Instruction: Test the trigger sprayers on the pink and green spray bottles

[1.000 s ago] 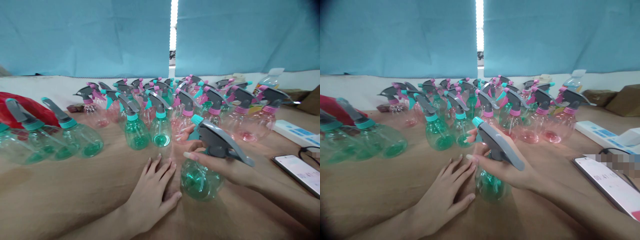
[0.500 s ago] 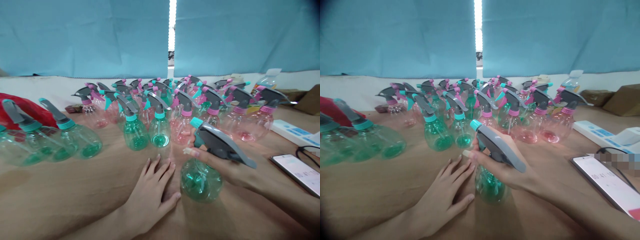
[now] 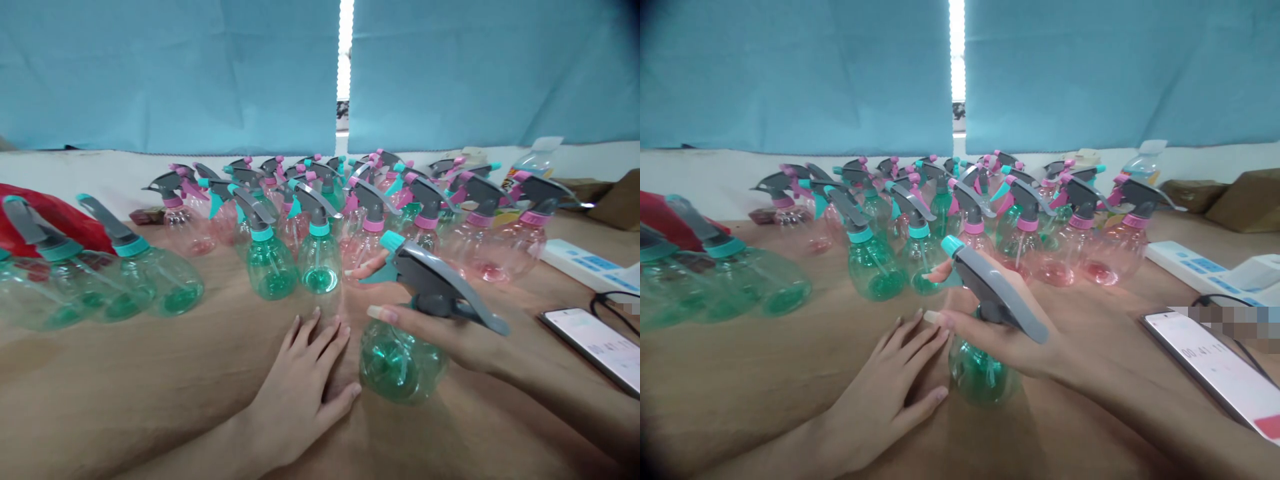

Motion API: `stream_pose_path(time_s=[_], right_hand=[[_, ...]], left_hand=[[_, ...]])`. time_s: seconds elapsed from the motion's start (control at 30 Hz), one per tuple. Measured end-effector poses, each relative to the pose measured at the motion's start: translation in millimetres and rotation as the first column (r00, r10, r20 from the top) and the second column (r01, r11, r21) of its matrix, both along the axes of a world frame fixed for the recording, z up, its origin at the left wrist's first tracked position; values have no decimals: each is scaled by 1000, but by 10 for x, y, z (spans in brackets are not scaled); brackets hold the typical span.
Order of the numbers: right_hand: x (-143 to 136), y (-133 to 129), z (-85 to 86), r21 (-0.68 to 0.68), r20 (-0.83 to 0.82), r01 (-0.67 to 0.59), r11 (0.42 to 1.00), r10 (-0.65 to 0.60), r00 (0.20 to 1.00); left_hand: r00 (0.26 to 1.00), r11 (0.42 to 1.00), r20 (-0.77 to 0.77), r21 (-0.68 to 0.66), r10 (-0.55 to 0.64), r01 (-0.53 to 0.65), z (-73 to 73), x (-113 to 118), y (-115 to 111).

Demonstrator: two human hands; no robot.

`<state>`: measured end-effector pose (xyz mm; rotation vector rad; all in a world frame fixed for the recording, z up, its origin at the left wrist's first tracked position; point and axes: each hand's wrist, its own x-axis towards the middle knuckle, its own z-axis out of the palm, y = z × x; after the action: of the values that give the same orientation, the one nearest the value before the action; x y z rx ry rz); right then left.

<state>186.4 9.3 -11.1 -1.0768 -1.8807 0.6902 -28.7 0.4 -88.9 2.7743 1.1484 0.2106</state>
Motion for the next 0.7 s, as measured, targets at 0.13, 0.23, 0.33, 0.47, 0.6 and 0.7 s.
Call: stream_pose_path(time_s=[0.13, 0.23, 0.33, 0.47, 0.6, 0.7], right_hand=[[-18, 19, -24, -67, -77, -43, 997, 38, 996], [-4, 12, -29, -69, -117, -68, 995, 60, 991], [3, -1, -21, -48, -147, -89, 995, 81, 986], [-15, 0, -20, -25, -184, -88, 996, 82, 980], [-19, 33, -51, -2, -197, -114, 993, 111, 974], [-10, 40, -66, -9, -190, -106, 994, 103, 976]], left_hand=[[1000, 1000, -14, -4, 3, -3, 13, 10, 4], [1000, 1000, -20, -9, -1, 1, 30, 14, 2], [1000, 1000, -19, -13, 1, -1, 34, 10, -5], [1000, 1000, -14, -11, 4, -4, 17, 1, -9], [1000, 1000, -1, -8, 2, -2, 15, 9, -1], [1000, 1000, -8, -17, 2, -3, 26, 18, 4]])
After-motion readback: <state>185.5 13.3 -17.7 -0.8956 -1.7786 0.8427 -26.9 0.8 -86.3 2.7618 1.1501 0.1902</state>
